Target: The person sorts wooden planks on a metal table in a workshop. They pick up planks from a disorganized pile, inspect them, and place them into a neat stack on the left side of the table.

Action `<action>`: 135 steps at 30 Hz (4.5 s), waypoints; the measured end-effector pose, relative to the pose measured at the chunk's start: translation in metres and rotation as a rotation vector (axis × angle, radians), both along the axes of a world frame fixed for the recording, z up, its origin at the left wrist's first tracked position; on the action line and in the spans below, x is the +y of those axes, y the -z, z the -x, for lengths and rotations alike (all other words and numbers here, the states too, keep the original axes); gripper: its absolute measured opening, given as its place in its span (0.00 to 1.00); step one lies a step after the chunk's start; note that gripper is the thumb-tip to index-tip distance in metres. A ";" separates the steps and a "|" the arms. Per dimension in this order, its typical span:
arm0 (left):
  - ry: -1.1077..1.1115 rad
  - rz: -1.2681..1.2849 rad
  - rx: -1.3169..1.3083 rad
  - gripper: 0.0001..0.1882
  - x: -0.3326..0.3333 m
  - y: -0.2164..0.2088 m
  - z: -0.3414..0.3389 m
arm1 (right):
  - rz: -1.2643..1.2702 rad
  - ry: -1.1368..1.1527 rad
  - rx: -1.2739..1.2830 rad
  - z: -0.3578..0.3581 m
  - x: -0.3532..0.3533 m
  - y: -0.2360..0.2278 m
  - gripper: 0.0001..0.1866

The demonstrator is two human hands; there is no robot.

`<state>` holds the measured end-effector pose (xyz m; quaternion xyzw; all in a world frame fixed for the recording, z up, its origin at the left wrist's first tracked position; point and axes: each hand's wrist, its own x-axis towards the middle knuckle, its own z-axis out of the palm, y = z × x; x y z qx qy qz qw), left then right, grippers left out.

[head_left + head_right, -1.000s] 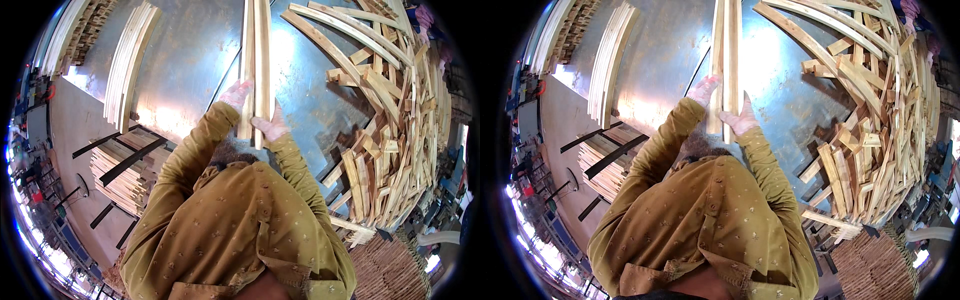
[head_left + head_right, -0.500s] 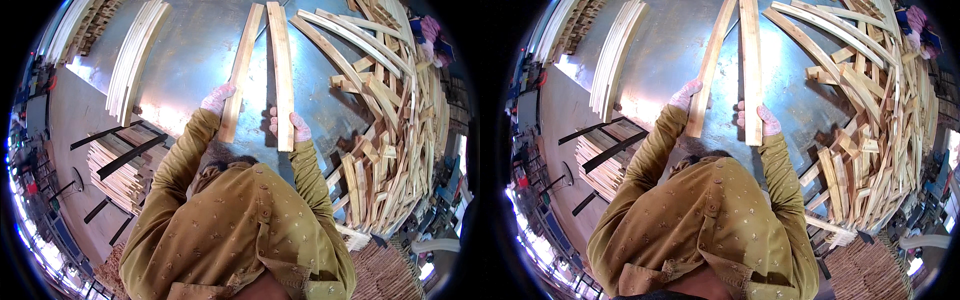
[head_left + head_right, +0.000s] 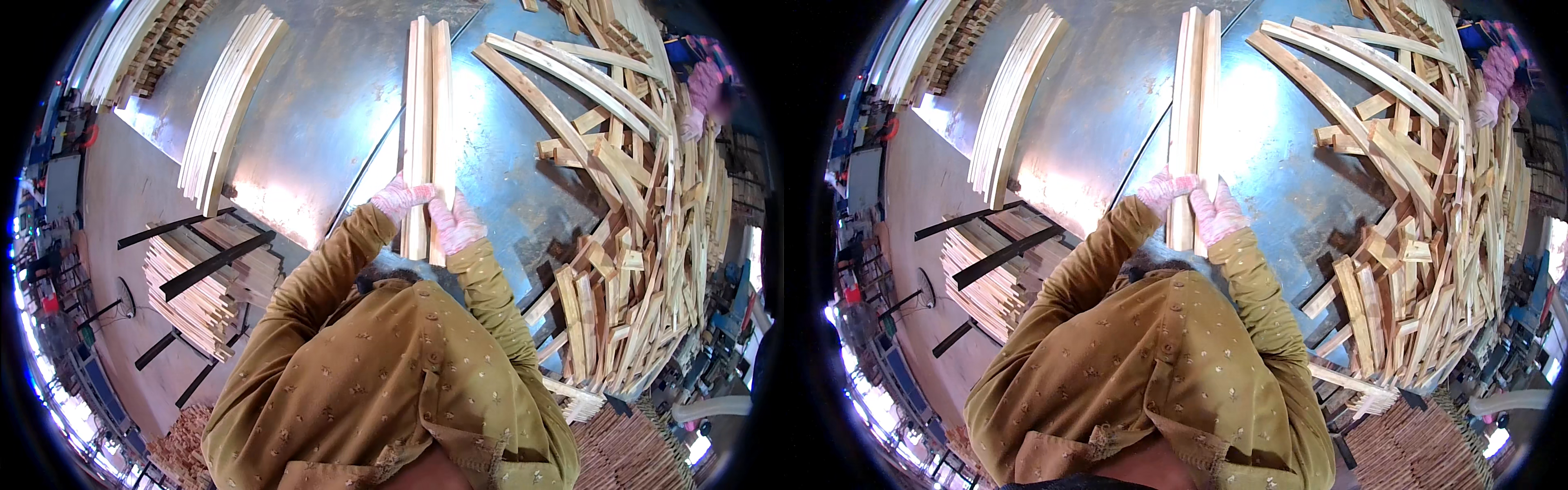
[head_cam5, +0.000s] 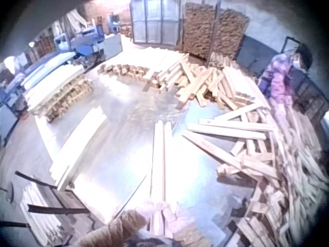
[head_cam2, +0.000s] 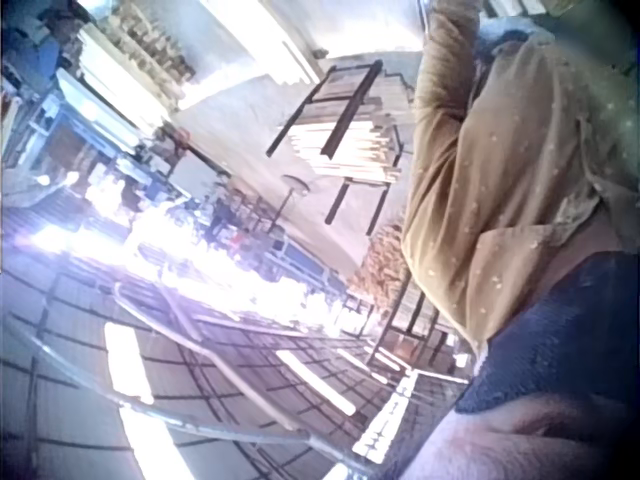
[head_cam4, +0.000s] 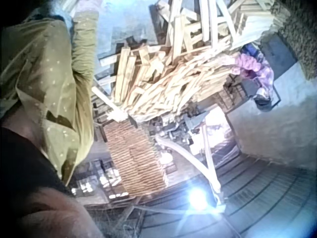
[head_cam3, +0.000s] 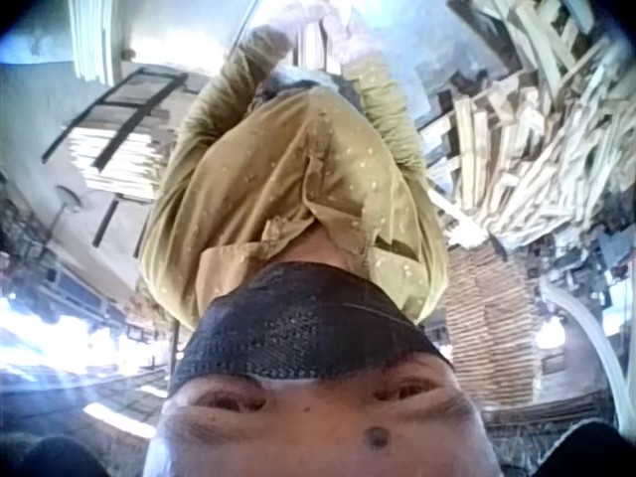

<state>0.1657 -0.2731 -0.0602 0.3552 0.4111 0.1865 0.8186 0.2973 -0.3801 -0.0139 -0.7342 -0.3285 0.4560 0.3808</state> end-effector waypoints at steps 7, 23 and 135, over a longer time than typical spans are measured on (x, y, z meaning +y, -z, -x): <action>0.063 0.448 -0.263 0.24 0.019 -0.027 0.001 | -0.072 -0.086 0.106 -0.022 0.009 0.006 0.29; 0.444 -0.895 1.416 0.37 0.158 -0.056 0.135 | -0.121 -0.019 -0.818 -0.169 0.016 0.001 0.27; 0.444 -0.913 1.724 0.54 0.249 -0.084 0.288 | -0.477 0.221 0.974 0.146 0.210 -0.044 0.34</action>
